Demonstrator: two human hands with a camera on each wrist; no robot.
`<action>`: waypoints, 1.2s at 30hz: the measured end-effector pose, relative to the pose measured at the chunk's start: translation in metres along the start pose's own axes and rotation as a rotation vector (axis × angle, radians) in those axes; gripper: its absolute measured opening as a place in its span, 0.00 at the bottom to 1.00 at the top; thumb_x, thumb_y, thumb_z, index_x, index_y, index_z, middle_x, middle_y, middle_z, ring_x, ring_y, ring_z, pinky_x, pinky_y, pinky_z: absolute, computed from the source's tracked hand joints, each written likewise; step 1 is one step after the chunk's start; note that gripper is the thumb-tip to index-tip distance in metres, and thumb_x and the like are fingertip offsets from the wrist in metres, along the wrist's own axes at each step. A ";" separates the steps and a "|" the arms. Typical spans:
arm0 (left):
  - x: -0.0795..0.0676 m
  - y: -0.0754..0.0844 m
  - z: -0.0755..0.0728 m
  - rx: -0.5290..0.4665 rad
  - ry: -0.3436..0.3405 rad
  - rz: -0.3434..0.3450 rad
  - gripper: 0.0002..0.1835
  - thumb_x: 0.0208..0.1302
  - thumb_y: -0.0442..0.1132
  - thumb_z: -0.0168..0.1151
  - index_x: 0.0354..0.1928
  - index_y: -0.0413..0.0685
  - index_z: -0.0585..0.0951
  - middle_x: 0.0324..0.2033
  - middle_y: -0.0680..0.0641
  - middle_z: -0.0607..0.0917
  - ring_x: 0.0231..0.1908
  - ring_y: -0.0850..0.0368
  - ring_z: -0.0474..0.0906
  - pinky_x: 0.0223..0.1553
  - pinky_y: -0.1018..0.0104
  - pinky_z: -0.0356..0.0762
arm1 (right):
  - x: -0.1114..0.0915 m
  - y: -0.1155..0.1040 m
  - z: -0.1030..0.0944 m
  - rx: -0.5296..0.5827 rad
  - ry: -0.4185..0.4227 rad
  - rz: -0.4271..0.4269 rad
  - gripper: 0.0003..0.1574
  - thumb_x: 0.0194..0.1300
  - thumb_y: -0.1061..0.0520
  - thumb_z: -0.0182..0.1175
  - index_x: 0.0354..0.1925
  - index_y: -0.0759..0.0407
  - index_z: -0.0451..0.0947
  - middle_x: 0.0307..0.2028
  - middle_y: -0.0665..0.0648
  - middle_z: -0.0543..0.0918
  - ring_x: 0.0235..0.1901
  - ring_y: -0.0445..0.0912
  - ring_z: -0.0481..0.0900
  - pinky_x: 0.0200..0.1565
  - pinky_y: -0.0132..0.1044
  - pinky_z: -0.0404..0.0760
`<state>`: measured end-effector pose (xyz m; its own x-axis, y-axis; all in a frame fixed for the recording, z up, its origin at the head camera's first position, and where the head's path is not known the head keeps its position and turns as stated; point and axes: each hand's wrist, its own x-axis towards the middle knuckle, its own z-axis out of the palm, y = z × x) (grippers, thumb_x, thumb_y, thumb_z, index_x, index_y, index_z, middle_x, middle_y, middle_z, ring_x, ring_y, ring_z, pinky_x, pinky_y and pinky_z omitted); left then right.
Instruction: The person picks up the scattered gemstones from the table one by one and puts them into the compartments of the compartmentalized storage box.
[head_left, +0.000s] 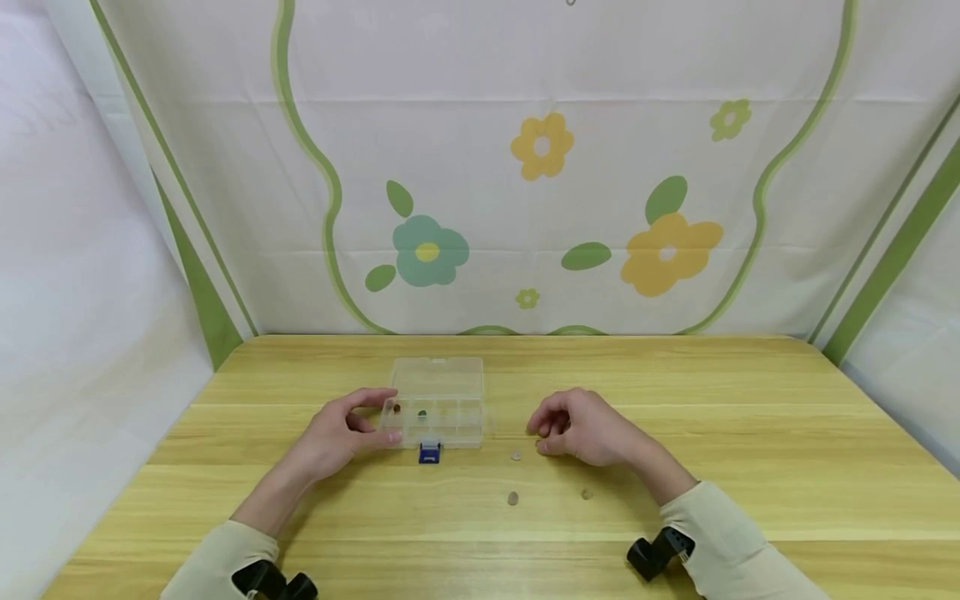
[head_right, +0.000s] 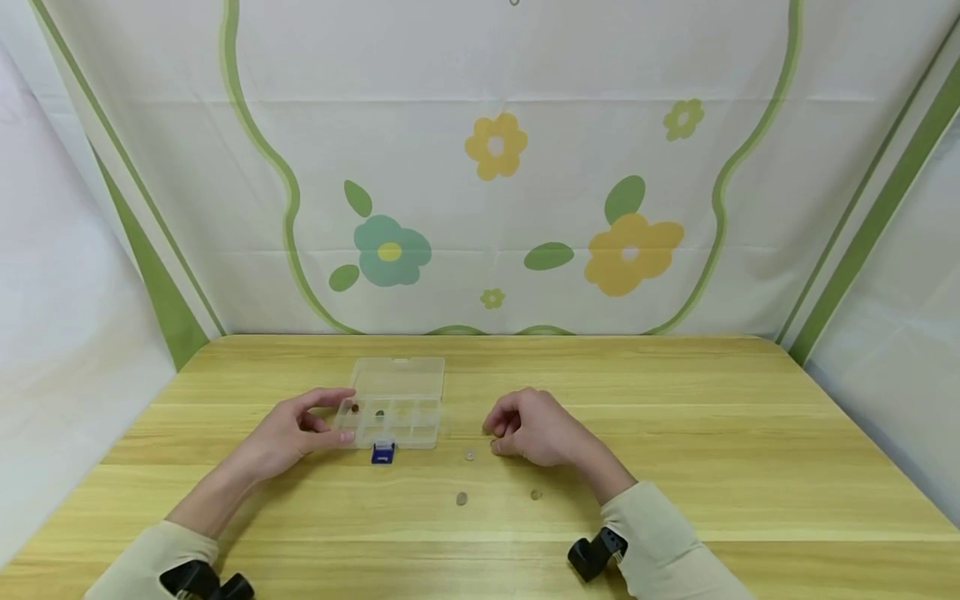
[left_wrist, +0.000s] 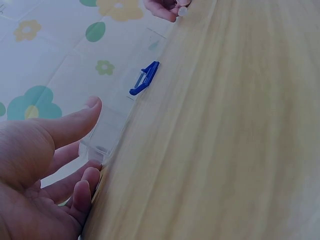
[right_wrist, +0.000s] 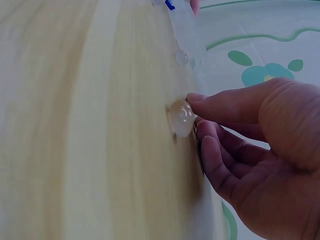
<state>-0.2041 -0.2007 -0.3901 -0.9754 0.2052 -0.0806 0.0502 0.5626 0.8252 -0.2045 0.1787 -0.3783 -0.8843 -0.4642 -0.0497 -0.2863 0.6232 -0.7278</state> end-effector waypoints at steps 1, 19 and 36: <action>0.000 0.000 0.000 0.000 0.000 0.000 0.37 0.62 0.49 0.79 0.73 0.52 0.77 0.68 0.42 0.79 0.43 0.52 0.74 0.41 0.63 0.74 | 0.000 0.000 0.000 -0.003 -0.001 0.005 0.08 0.65 0.61 0.75 0.43 0.55 0.88 0.34 0.50 0.85 0.36 0.45 0.80 0.38 0.32 0.79; 0.000 0.000 0.002 -0.006 0.001 0.001 0.37 0.62 0.49 0.80 0.72 0.52 0.78 0.68 0.41 0.80 0.43 0.52 0.74 0.41 0.63 0.73 | -0.003 -0.002 0.000 -0.013 -0.011 0.014 0.03 0.65 0.61 0.75 0.37 0.56 0.89 0.31 0.49 0.87 0.33 0.42 0.81 0.37 0.31 0.80; -0.001 0.000 0.000 -0.006 -0.002 -0.002 0.37 0.63 0.49 0.79 0.73 0.53 0.77 0.68 0.42 0.79 0.44 0.52 0.73 0.41 0.63 0.73 | -0.004 -0.006 0.002 -0.124 -0.028 -0.046 0.04 0.74 0.60 0.67 0.38 0.55 0.84 0.33 0.48 0.83 0.34 0.40 0.76 0.39 0.31 0.76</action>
<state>-0.2028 -0.2009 -0.3901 -0.9751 0.2055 -0.0836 0.0466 0.5582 0.8284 -0.1981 0.1753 -0.3752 -0.8590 -0.5106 -0.0380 -0.3715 0.6727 -0.6399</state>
